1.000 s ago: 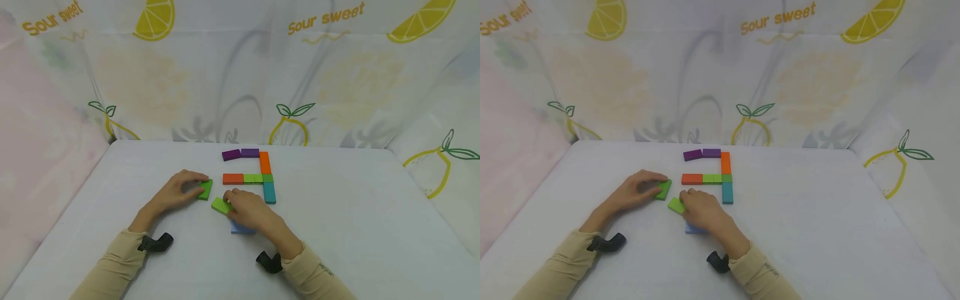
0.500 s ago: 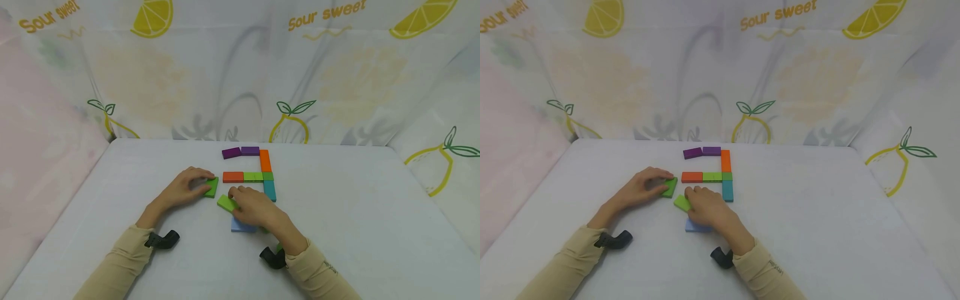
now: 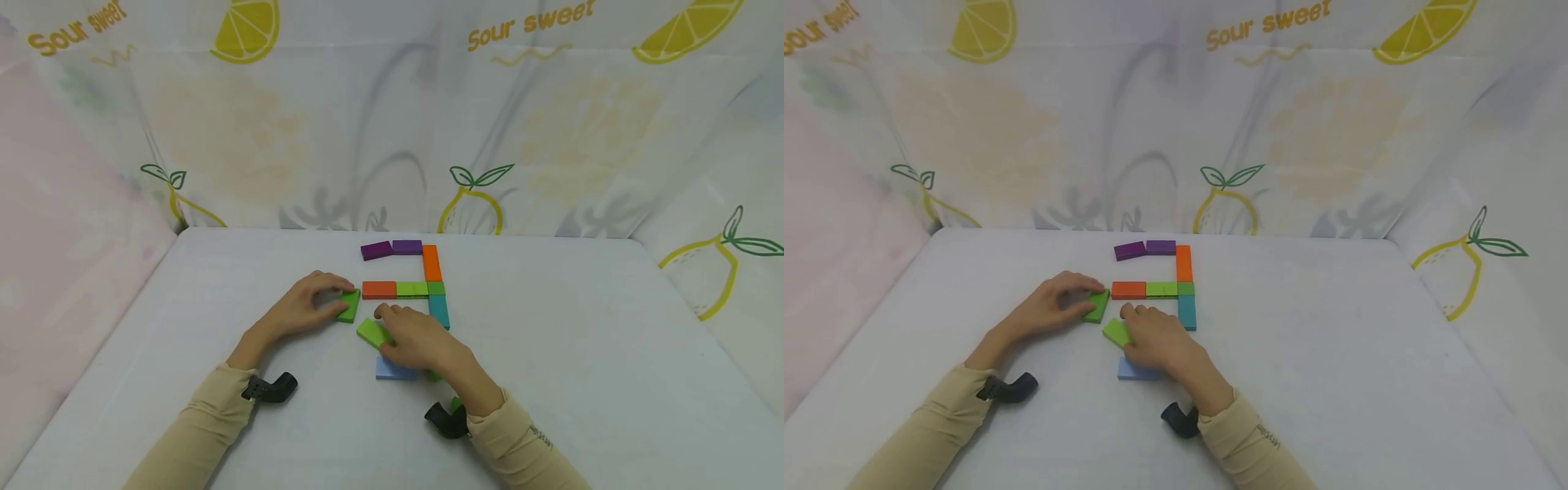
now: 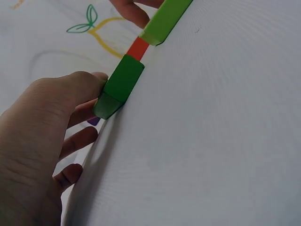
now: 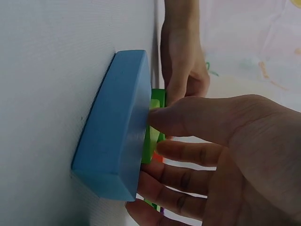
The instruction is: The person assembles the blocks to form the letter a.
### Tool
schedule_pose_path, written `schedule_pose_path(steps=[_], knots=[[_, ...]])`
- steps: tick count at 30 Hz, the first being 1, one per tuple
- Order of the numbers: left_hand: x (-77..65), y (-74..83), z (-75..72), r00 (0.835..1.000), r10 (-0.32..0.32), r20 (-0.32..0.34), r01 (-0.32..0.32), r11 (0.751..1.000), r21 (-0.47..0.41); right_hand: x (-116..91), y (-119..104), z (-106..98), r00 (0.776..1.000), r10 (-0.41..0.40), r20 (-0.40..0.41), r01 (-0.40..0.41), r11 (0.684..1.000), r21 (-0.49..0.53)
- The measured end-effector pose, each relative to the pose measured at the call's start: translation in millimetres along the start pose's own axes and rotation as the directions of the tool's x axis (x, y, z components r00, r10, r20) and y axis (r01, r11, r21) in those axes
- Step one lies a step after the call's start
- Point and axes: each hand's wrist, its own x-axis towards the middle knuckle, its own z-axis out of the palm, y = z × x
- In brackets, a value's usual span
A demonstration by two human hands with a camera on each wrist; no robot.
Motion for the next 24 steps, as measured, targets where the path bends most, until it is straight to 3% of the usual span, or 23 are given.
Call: schedule_pose_path(steps=[16,24], knots=[[4.3,-0.4,2.9,1.000,0.028,0.004,-0.027,0.999,-0.018,2.8,-0.7,3.9,0.999,-0.028,0.023,0.028,1.000,-0.001],[1.4,1.4,3.4,1.000,-0.020,0.004,0.020,0.999,-0.031,2.7,-0.8,4.5,0.999,-0.039,0.022,0.039,0.999,0.002]])
